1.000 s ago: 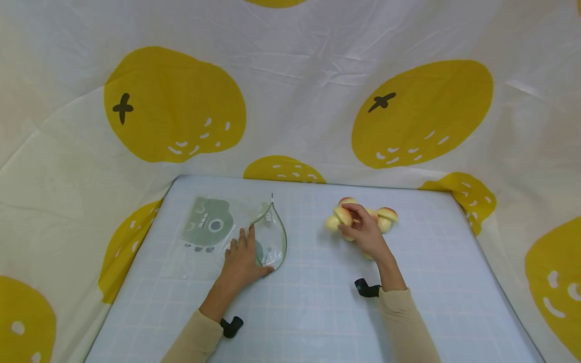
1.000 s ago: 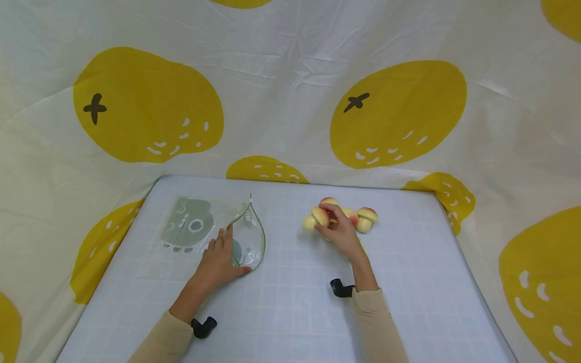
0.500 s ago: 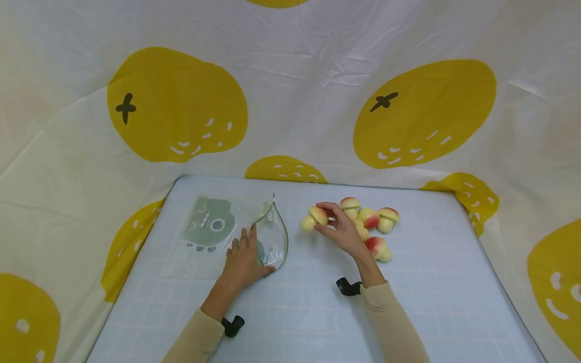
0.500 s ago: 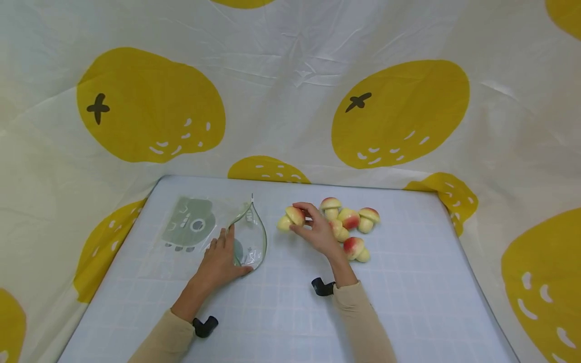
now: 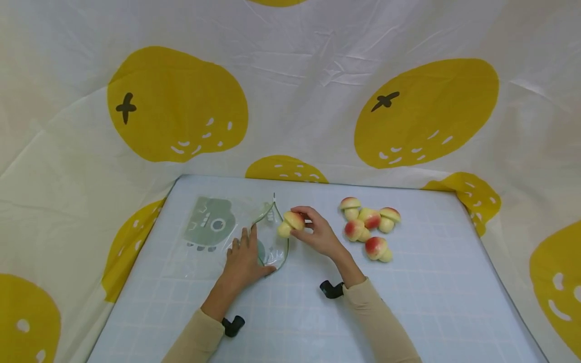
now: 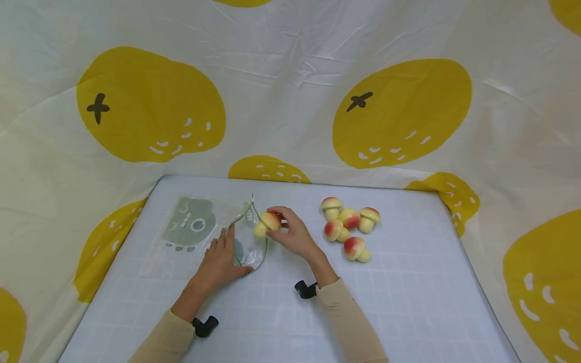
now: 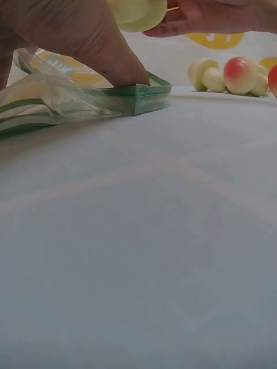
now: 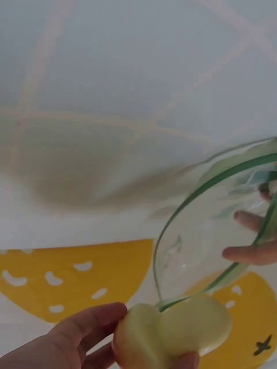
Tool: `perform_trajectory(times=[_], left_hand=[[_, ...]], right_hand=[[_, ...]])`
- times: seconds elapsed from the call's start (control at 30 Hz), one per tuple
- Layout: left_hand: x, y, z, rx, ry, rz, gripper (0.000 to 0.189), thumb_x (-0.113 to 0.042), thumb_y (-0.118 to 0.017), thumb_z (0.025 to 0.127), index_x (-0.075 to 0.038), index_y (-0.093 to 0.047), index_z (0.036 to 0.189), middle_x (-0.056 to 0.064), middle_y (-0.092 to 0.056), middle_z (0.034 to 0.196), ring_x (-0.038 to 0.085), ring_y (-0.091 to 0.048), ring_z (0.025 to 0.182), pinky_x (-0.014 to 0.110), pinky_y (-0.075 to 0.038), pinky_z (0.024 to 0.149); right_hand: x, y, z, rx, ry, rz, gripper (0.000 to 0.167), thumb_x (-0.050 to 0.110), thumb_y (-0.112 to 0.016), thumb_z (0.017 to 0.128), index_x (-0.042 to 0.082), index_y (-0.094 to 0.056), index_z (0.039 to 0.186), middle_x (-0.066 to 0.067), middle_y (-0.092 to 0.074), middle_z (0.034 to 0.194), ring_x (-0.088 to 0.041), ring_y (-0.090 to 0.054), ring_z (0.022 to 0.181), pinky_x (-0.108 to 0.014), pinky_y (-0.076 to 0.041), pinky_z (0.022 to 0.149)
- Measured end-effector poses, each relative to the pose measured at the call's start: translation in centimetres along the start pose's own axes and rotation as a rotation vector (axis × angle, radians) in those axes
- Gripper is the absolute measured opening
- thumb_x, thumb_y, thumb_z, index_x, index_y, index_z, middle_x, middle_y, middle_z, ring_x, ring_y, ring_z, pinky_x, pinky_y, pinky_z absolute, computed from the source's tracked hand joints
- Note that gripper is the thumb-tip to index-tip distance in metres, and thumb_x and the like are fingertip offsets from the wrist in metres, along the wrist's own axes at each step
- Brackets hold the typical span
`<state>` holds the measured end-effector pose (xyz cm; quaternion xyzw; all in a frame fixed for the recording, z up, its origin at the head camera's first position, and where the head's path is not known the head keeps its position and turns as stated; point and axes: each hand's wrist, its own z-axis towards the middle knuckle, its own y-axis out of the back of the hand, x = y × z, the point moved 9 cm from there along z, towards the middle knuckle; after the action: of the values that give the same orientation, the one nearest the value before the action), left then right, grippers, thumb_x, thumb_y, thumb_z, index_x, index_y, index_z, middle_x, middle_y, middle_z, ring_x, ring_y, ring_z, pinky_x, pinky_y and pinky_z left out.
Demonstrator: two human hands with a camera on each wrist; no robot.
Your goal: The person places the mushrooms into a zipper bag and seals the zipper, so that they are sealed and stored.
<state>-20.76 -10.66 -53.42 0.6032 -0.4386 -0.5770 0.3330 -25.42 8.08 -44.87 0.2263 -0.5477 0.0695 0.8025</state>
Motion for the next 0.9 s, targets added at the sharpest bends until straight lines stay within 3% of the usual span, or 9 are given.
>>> perform_trajectory(times=[0.1,0.33,0.6,0.9], left_hand=[[0.0,0.0,0.0,0.002,0.000,-0.005,0.131,-0.058,-0.086,0.069,-0.003,-0.010,0.159,0.035,-0.018,0.158,0.063,-0.026,0.135,0.074,-0.031,0.100],[0.0,0.2,0.0,-0.004,-0.008,0.001,0.131,-0.059,-0.086,0.069,-0.003,-0.010,0.159,0.035,-0.018,0.158,0.063,-0.027,0.135,0.074,-0.032,0.099],[-0.1,0.4,0.0,-0.014,-0.009,0.007,0.132,-0.059,-0.086,0.068,-0.003,-0.009,0.159,0.035,-0.019,0.157,0.063,-0.028,0.134,0.074,-0.033,0.098],[0.2,0.1,0.2,-0.012,-0.005,0.016,0.136,-0.060,-0.086,0.069,-0.005,-0.003,0.160,0.033,-0.017,0.158,0.062,-0.029,0.134,0.074,-0.033,0.097]], right_hand=[[-1.6,-1.2,0.4,0.011,0.012,-0.001,0.055,-0.002,-0.077,0.086,0.000,-0.054,0.136,-0.015,-0.059,0.130,-0.030,-0.054,0.113,-0.049,-0.050,0.092],[-2.2,-3.2,1.0,0.041,0.018,0.012,0.053,0.002,-0.078,0.086,0.007,-0.056,0.134,-0.005,-0.059,0.129,-0.019,-0.055,0.112,-0.039,-0.051,0.092],[-2.6,-4.2,1.6,0.055,0.020,-0.077,0.054,0.005,-0.077,0.087,0.004,-0.054,0.137,-0.009,-0.057,0.132,-0.024,-0.054,0.114,-0.042,-0.051,0.090],[-4.1,-4.9,2.3,0.044,-0.088,-0.232,0.053,0.007,-0.077,0.087,0.002,-0.055,0.135,-0.014,-0.058,0.125,-0.025,-0.055,0.110,-0.040,-0.049,0.091]])
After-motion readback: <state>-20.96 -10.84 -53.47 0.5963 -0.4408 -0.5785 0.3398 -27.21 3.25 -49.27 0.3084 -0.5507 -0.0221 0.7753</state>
